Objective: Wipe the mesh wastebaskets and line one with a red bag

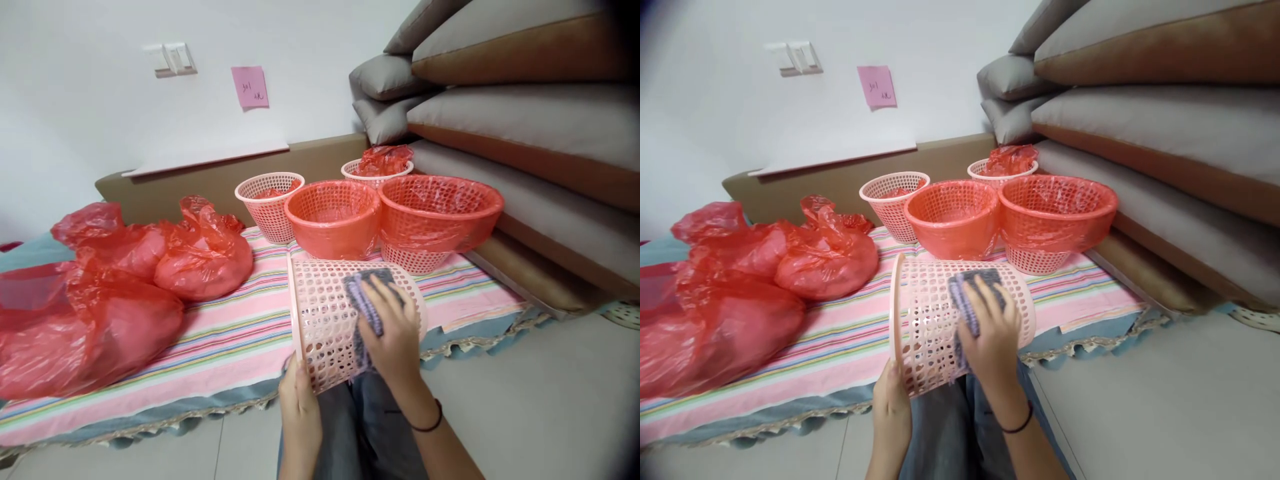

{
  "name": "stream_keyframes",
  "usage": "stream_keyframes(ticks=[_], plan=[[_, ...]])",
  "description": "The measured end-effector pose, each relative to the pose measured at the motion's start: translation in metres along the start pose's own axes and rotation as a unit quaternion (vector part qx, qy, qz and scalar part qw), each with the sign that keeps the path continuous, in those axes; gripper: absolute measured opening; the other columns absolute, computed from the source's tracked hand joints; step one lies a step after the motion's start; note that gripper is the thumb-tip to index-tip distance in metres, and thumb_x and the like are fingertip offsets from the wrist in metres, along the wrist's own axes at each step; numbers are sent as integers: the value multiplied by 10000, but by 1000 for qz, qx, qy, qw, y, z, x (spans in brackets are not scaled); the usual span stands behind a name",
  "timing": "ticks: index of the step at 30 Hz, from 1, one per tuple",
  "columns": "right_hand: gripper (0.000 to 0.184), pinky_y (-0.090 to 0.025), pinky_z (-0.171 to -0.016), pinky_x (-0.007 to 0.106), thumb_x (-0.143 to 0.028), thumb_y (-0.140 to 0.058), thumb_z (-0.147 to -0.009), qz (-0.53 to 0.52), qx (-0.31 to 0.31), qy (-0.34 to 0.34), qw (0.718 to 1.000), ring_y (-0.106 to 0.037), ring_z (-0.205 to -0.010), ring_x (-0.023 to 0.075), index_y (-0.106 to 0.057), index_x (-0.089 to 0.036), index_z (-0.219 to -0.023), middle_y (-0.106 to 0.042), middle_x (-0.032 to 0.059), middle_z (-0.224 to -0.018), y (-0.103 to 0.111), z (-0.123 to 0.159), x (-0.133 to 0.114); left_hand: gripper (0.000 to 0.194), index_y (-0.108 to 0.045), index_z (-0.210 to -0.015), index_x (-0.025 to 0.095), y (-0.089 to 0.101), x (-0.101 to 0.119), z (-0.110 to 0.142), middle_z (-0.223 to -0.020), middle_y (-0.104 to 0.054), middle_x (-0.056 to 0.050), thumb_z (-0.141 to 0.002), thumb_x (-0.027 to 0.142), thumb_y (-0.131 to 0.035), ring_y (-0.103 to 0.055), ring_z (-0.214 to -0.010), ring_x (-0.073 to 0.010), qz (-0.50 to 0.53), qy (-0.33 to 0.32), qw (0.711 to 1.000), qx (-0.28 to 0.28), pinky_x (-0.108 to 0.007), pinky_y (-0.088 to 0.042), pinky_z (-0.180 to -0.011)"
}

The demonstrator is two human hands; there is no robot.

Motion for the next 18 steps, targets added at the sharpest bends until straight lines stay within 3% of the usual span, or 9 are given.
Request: stream_keyframes(ticks=[4,6,8,11,16,18], plan=[[410,-369,-1097,529,-332,-498,-936,30,64,-67,995,-494,-1244,303,-620,-189,-1299,-608,97,-1370,16,1,71,651,-690,-1144,158,-1,-2,0,-1019,-749,-132,-900,700,-425,-678,-1082,-313,3,-13,1000,-6,-449,-496,-1018],[420,-378,-1089,532,-334,-484,-943,33,82,-79,993,-509,-1232,302,-616,-165,-1304,-600,123,-1376,19,3,86,641,-681,-1170,166,-4,0,0,-1043,-749,-130,-904,692,-428,-678,-1087,-308,7,-19,999,-27,-448,-497,-1023],[418,-386,-1075,544,-332,-489,-941,45,93,-93,990,-504,-1229,311,-616,-166,-1304,-594,125,-1382,20,7,83,640,-685,-1173,165,-5,1,-2,-1049,-751,-136,-905,688,-431,-667,-1117,-315,11,-22,999,-41,-447,-508,-1011],[409,-379,-1059,579,-321,-506,-928,56,82,-72,992,-455,-1249,344,-615,-193,-1301,-600,98,-1375,13,12,43,648,-702,-1150,148,0,3,-5,-1086,-745,-153,-905,686,-436,-628,-1190,-326,4,-25,999,-24,-452,-489,-1034],[449,-368,-1034,580,-266,-483,-919,-38,-22,52,998,-406,-1295,368,-565,-251,-1360,-534,35,-1450,-11,27,-66,679,-679,-1211,146,3,13,-9,-1187,-717,-150,-923,684,-381,-651,-1146,-315,-46,-29,998,-8,-441,-522,-985],[436,-371,-1028,556,-245,-479,-916,-63,-26,63,996,-420,-1286,358,-582,-273,-1338,-546,10,-1439,-13,32,-86,677,-675,-1218,154,6,18,-9,-1192,-717,-140,-923,685,-375,-666,-1111,-309,-80,-39,996,9,-439,-526,-977]])
Point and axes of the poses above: each hand's wrist, its own z-axis away from the middle knuckle, its own y-axis out of the back of the hand, x = y × z, the point moved 9 cm from there along -z, towards the middle knuckle
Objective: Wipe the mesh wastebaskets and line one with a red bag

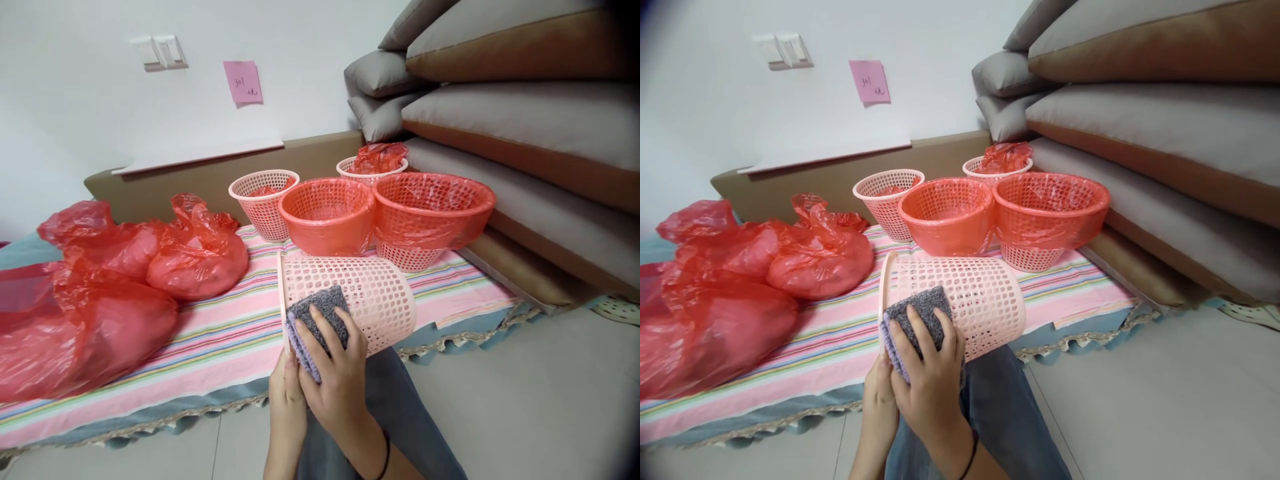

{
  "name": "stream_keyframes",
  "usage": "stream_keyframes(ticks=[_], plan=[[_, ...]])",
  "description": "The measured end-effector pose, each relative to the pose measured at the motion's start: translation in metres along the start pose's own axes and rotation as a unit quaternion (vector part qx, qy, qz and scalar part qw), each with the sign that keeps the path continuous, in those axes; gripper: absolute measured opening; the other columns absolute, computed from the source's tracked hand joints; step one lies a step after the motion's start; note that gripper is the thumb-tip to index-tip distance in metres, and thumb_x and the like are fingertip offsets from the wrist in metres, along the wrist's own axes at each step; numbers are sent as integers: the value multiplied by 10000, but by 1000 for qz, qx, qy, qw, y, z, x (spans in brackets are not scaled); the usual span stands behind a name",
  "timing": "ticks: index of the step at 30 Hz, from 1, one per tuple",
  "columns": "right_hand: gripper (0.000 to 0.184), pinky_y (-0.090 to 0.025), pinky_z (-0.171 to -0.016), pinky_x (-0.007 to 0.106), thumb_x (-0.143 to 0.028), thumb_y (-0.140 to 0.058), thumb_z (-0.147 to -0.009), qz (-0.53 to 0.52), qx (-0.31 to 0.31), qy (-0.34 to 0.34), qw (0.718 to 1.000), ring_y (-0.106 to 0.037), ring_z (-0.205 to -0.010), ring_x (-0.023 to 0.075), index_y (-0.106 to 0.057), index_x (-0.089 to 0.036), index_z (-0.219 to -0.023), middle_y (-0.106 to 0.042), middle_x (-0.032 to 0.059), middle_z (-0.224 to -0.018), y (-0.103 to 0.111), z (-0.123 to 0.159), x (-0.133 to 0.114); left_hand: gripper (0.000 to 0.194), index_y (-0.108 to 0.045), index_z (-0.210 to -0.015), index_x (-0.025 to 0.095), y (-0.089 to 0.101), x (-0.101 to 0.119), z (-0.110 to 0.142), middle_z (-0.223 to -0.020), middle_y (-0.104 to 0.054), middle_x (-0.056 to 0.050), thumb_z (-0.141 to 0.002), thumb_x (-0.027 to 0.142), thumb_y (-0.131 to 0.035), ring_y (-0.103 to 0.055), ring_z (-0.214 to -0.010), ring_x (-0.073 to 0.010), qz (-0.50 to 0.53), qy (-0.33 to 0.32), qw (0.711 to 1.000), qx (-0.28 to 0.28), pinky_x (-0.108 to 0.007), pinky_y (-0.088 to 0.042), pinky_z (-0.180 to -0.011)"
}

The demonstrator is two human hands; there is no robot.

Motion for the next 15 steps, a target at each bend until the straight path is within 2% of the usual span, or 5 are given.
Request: stream_keyframes(ticks=[2,4,11,13,15], plan=[[422,-374,-1028,538,-242,-488,-915,0,3,7,1000,-436,-1276,348,-591,-276,-1323,-565,8,-1419,0,1,-1,697,-675,-1207,144,-2,-3,0,-1156,-729,-147,-914,699,-374,-689,-1055,-309,5,17,1000,-9,-441,-547,-940],[420,-375,-1038,535,-260,-500,-919,20,1,12,1000,-435,-1285,346,-582,-263,-1331,-567,26,-1417,2,2,17,724,-670,-1204,126,-8,-10,0,-1111,-740,-160,-902,717,-380,-703,-1020,-312,49,47,997,-33,-435,-576,-883],[428,-374,-1081,564,-338,-504,-933,104,104,-139,979,-477,-1268,325,-598,-184,-1322,-576,119,-1402,51,13,158,717,-709,-1126,117,-10,-12,-1,-1136,-728,-172,-867,733,-448,-634,-1176,-337,86,33,995,-27,-443,-517,-997],[464,-375,-1086,560,-339,-493,-936,82,107,-169,976,-500,-1281,313,-568,-169,-1361,-564,142,-1413,58,17,180,666,-710,-1134,135,-10,-9,0,-1133,-733,-159,-901,693,-431,-626,-1186,-331,76,17,996,-29,-452,-502,-1014],[471,-372,-1090,562,-341,-484,-939,79,114,-186,973,-504,-1286,310,-563,-166,-1370,-561,147,-1416,60,19,183,633,-713,-1137,147,-11,-7,1,-1071,-750,-144,-924,664,-415,-634,-1168,-324,72,2,997,-33,-459,-497,-1017]])
Point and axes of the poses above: each hand's wrist, its own z-axis away from the middle knuckle, its own y-axis out of the back of the hand, x = y × z, the point moved 9 cm from there along -z, towards the middle knuckle
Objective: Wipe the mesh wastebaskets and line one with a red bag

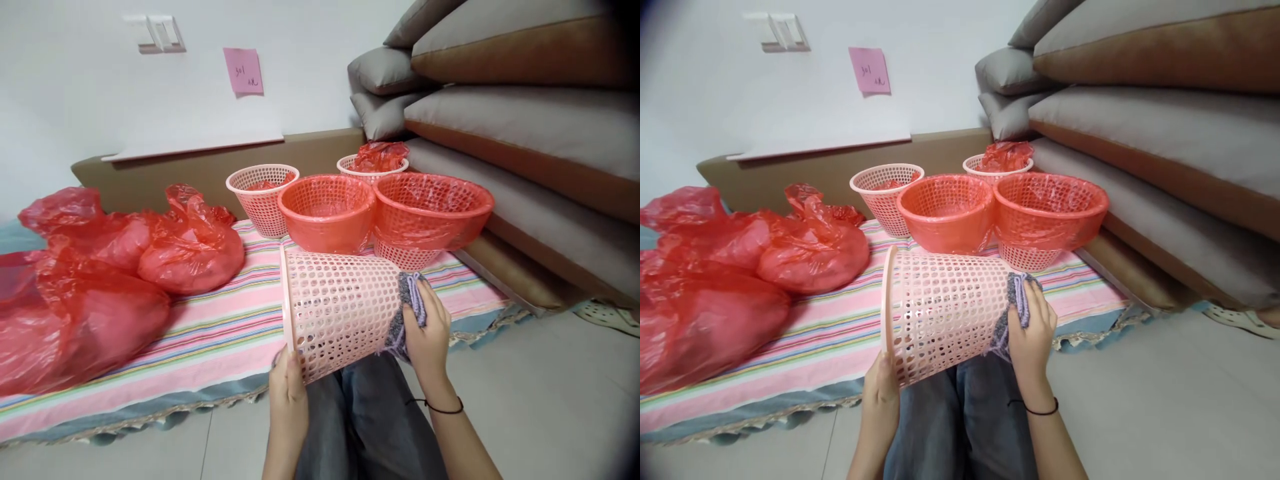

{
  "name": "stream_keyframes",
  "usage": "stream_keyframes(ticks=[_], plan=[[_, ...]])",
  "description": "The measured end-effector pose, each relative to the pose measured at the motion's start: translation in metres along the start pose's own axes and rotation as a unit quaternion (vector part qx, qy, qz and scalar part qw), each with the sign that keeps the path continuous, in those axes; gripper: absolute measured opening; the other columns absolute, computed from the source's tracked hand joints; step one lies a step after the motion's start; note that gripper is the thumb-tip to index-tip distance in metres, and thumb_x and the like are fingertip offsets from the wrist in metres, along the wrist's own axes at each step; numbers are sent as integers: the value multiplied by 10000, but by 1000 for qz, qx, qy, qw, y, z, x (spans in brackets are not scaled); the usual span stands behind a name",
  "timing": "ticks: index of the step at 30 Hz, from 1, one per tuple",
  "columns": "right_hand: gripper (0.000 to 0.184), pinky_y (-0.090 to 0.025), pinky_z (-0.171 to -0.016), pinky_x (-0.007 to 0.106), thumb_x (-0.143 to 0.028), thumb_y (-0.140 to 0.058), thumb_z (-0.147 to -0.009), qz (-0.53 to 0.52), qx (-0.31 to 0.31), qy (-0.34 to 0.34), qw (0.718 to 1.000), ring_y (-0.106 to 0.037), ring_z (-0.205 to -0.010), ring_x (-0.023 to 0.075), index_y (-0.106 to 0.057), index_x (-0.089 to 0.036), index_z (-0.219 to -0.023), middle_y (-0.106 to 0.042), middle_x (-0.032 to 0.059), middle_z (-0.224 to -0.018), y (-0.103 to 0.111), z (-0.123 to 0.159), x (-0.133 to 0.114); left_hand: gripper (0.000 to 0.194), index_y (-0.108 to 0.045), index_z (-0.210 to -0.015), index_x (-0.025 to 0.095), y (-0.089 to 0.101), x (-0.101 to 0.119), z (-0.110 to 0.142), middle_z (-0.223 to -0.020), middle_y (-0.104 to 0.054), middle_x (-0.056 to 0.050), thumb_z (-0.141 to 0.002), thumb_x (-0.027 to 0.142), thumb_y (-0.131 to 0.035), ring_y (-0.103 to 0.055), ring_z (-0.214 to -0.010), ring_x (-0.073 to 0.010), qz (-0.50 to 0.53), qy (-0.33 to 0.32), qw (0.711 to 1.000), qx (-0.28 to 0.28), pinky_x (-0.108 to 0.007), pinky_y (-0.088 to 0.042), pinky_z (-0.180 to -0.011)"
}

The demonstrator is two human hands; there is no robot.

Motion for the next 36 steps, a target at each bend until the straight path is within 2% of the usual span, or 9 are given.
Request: stream_keyframes(ticks=[4,8,11,14,20,24,28,33,36], plan=[[409,-358,-1081,587,-358,-496,-939,30,-1,47,998,-439,-1283,340,-622,-203,-1296,-566,103,-1416,-6,13,-59,626,-698,-1164,157,-2,3,0,-1023,-754,-129,-938,656,-396,-640,-1154,-310,-2,-2,1000,-3,-440,-491,-1019],[440,-351,-1070,562,-281,-486,-925,-26,-113,162,980,-389,-1322,352,-564,-247,-1356,-530,48,-1455,-27,39,-152,627,-687,-1130,147,0,7,-1,-1074,-738,-137,-949,652,-362,-642,-1131,-305,-20,1,1000,3,-436,-481,-1018],[453,-337,-1068,544,-243,-490,-919,-63,-146,191,969,-385,-1330,350,-554,-275,-1366,-522,16,-1465,-28,53,-185,604,-694,-1051,158,4,9,2,-1090,-732,-136,-950,649,-356,-643,-1115,-301,-63,-3,998,23,-422,-483,-1005],[440,-330,-1078,535,-254,-495,-927,-55,-146,198,968,-387,-1332,344,-553,-267,-1363,-528,23,-1461,-25,49,-173,618,-680,-1126,160,0,6,6,-1111,-730,-139,-945,656,-358,-662,-1084,-300,-47,-1,999,14,-412,-515,-955],[417,-347,-1099,540,-311,-483,-917,34,-90,34,995,-447,-1285,308,-616,-237,-1305,-567,59,-1422,-16,-14,-48,632,-693,-1160,169,-4,-10,12,-1103,-745,-139,-930,666,-378,-678,-1091,-318,-29,8,1000,-5,-420,-549,-926],[445,-365,-1093,536,-289,-477,-887,37,-104,-10,994,-495,-1269,295,-627,-205,-1298,-590,95,-1393,-13,-40,-14,629,-740,-1090,180,-3,-20,18,-1072,-761,-133,-912,678,-400,-706,-1023,-330,-35,10,999,-21,-445,-569,-897],[438,-391,-985,653,-310,-504,-886,92,-127,-38,987,-462,-1227,377,-634,-267,-1302,-565,61,-1424,-18,-36,-46,625,-752,-1083,195,-9,-16,23,-1064,-763,-127,-926,666,-372,-706,-1009,-327,-18,-5,999,-51,-482,-536,-964],[489,-386,-1011,594,-238,-522,-858,4,-167,101,981,-430,-1267,363,-599,-279,-1339,-553,17,-1440,-34,-4,-160,631,-732,-1146,190,-10,-14,25,-1099,-749,-136,-941,651,-352,-686,-1056,-329,-25,-5,998,-59,-491,-524,-975],[500,-390,-1020,554,-208,-547,-839,-39,-178,129,975,-435,-1266,345,-605,-288,-1329,-551,-1,-1442,-39,2,-189,651,-726,-1157,188,-5,-14,24,-1109,-744,-138,-938,666,-343,-673,-1090,-334,-35,-3,998,-42,-489,-531,-961]])
Point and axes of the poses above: each hand's wrist, its own z-axis away from the middle knuckle, its own y-axis out of the back of the hand, x = y × z, the point moved 9 cm from there along -z, towards the middle knuckle
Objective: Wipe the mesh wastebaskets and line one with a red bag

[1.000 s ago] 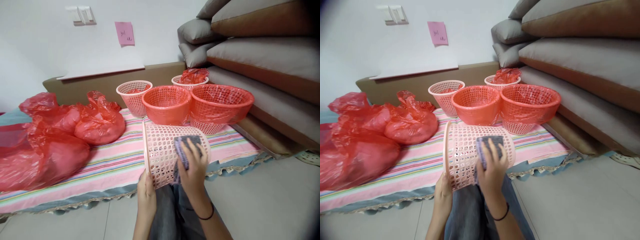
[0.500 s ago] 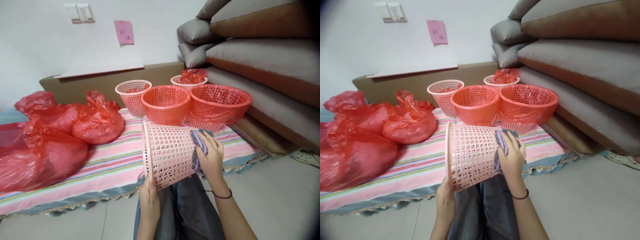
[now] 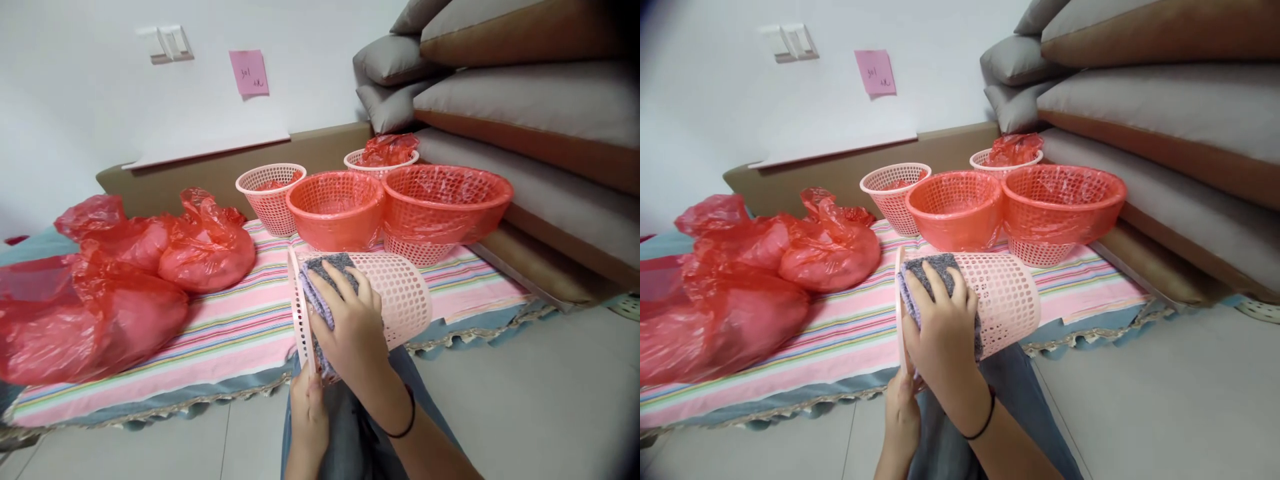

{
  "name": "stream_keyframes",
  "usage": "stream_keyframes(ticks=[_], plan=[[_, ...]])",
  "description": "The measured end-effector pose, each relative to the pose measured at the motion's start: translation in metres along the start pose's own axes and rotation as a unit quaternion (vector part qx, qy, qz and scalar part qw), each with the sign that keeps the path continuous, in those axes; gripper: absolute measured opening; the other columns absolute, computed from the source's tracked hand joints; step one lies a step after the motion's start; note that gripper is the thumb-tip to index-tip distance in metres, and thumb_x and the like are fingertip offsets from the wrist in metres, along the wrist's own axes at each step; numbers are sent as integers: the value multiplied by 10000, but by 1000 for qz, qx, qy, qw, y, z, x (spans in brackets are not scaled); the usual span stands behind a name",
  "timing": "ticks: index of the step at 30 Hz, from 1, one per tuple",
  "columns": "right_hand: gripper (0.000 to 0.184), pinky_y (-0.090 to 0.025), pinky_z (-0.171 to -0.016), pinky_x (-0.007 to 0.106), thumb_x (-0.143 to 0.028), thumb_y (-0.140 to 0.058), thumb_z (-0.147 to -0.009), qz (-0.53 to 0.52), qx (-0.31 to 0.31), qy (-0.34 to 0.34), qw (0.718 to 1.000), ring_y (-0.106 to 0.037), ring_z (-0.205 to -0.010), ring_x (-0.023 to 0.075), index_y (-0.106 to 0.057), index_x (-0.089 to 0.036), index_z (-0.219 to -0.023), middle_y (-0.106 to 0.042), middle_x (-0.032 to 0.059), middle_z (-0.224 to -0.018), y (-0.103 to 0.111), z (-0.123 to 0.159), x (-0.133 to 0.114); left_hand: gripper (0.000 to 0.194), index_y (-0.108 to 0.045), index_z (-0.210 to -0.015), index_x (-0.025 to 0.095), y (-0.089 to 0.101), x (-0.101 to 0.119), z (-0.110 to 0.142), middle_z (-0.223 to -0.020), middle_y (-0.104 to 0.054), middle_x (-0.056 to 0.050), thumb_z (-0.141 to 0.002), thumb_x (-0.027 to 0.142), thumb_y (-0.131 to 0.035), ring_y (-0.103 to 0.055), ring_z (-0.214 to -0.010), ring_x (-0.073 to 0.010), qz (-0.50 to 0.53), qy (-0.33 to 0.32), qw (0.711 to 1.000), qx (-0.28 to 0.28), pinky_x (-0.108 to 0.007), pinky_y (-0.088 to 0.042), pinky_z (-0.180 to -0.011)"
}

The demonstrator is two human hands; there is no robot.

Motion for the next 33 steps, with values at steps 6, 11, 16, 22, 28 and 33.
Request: stream_keyframes(ticks=[6,11,16,22,28,33], plan=[[447,-383,-1052,527,-240,-510,-859,18,2,-83,996,-470,-1238,319,-651,-254,-1283,-616,20,-1368,11,-20,88,653,-731,-1166,182,0,1,2,-1153,-736,-136,-933,667,-360,-653,-1133,-342,8,-3,1000,-29,-512,-481,-1025],[426,-402,-1024,500,-257,-512,-862,49,-5,-122,991,-545,-1182,290,-666,-224,-1258,-633,70,-1342,24,-26,170,580,-727,-1192,200,-2,0,10,-1153,-739,-126,-918,632,-452,-670,-1093,-357,13,30,998,-62,-542,-471,-1022],[435,-406,-1036,462,-266,-492,-872,47,9,-108,993,-560,-1186,270,-655,-221,-1273,-646,78,-1317,30,-17,191,443,-717,-1214,252,1,29,5,-1178,-733,-96,-948,504,-469,-671,-1078,-325,-89,-16,984,-151,-482,-501,-987],[424,-394,-1028,488,-323,-467,-892,67,8,-110,992,-524,-1200,281,-652,-253,-1268,-622,48,-1352,29,-8,183,177,-732,-842,224,36,106,-37,-845,-749,-49,-858,368,-630,-693,-809,-233,-202,-131,967,-77,-304,-537,-759],[453,-400,-1027,515,-357,-422,-904,76,21,-104,991,-509,-1209,297,-654,-226,-1270,-618,68,-1355,32,1,183,272,-677,-874,180,30,166,-136,-980,-731,-55,-929,365,-485,-663,-954,-199,-196,-165,967,14,-299,-504,-840],[436,-427,-1015,518,-359,-418,-920,88,41,-77,992,-518,-1197,301,-648,-242,-1271,-619,52,-1350,34,13,181,169,-665,-880,134,1,147,-234,-897,-700,-44,-909,294,-620,-666,-865,-189,-265,-107,958,-27,-365,-531,-830]])
Point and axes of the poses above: each hand's wrist, its own z-axis away from the middle knuckle, its own y-axis out of the back of the hand, x = y × z, the point moved 9 cm from there along -z, towards the middle knuckle
